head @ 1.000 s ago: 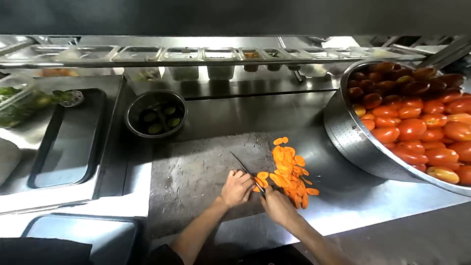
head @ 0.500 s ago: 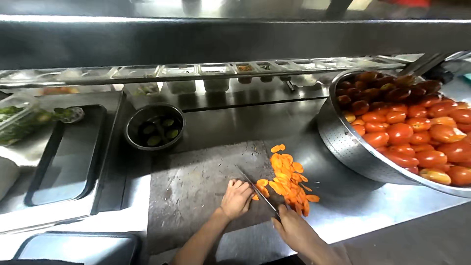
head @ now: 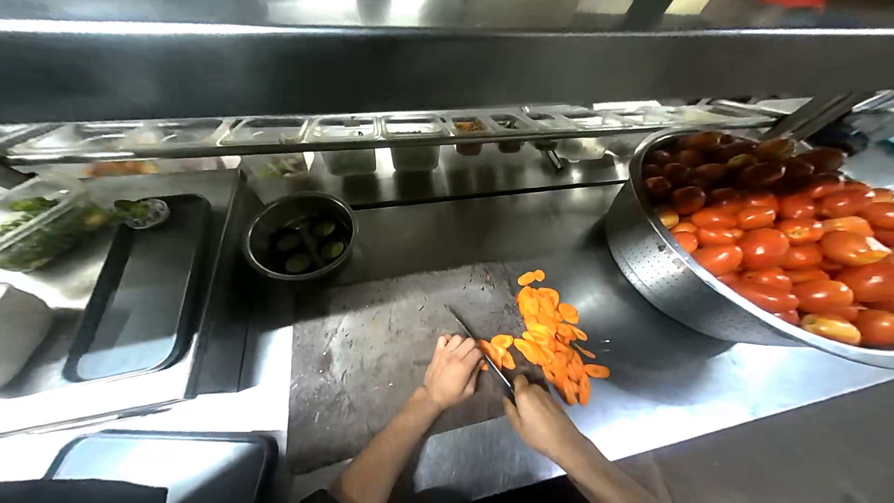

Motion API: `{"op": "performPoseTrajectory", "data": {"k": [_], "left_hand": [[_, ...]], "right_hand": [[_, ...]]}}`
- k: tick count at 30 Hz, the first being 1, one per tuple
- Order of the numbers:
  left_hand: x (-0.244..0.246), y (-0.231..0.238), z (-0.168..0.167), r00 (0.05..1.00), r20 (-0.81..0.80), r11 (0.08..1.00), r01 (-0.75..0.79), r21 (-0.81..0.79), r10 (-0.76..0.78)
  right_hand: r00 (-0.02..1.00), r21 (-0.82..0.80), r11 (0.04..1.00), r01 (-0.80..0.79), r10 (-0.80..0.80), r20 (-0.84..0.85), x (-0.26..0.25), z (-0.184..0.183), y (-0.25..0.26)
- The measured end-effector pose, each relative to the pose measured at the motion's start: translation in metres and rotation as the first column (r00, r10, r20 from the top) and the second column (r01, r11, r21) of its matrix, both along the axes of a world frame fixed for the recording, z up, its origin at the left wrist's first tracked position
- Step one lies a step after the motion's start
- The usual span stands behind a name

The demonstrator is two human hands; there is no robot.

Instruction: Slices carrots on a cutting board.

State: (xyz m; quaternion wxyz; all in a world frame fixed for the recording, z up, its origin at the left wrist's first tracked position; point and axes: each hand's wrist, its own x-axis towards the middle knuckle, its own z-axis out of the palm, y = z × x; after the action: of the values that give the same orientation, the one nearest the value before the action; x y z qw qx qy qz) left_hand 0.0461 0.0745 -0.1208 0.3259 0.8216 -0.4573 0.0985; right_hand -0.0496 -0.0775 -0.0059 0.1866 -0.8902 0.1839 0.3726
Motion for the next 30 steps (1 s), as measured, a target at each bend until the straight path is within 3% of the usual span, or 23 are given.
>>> {"op": "performPoseTrajectory", "data": {"k": [4, 9, 13, 19, 23, 30], "left_hand": [[0.001, 0.001, -0.003, 1.000, -0.002, 1.000, 0.004, -0.011, -0.004], [0.000, -0.003, -0.002, 0.999, 0.002, 0.999, -0.040, -0.033, 0.040], [-0.009, -0.007, 0.011, 0.986, -0.166, 0.999, 0.035, -0.005, -0.035], [-0.003, 0.009, 0.012, 0.979, -0.205, 1.000, 0.005, -0.007, -0.006], [-0.013, 0.001, 0.006, 0.965, -0.255, 0.998, -0.065, -0.013, 0.059], [-0.018, -0.004, -0.004, 0.985, -0.137, 0.991, -0.117, -0.070, 0.106]], "right_hand": [[0.999, -0.018, 1.000, -0.019, 0.019, 0.031, 0.024, -0.014, 0.011], [0.994, 0.033, 0.996, 0.079, -0.081, 0.079, -0.010, -0.018, -0.033], [0.984, -0.016, 0.988, 0.156, -0.154, 0.092, -0.020, -0.018, -0.070], [0.992, 0.067, 0.998, -0.018, 0.009, 0.128, -0.014, 0.006, -0.040], [0.991, 0.008, 0.992, -0.123, 0.123, 0.061, -0.015, 0.018, -0.028], [0.987, -0.078, 0.984, -0.160, 0.159, -0.024, -0.011, 0.030, -0.024]]}}
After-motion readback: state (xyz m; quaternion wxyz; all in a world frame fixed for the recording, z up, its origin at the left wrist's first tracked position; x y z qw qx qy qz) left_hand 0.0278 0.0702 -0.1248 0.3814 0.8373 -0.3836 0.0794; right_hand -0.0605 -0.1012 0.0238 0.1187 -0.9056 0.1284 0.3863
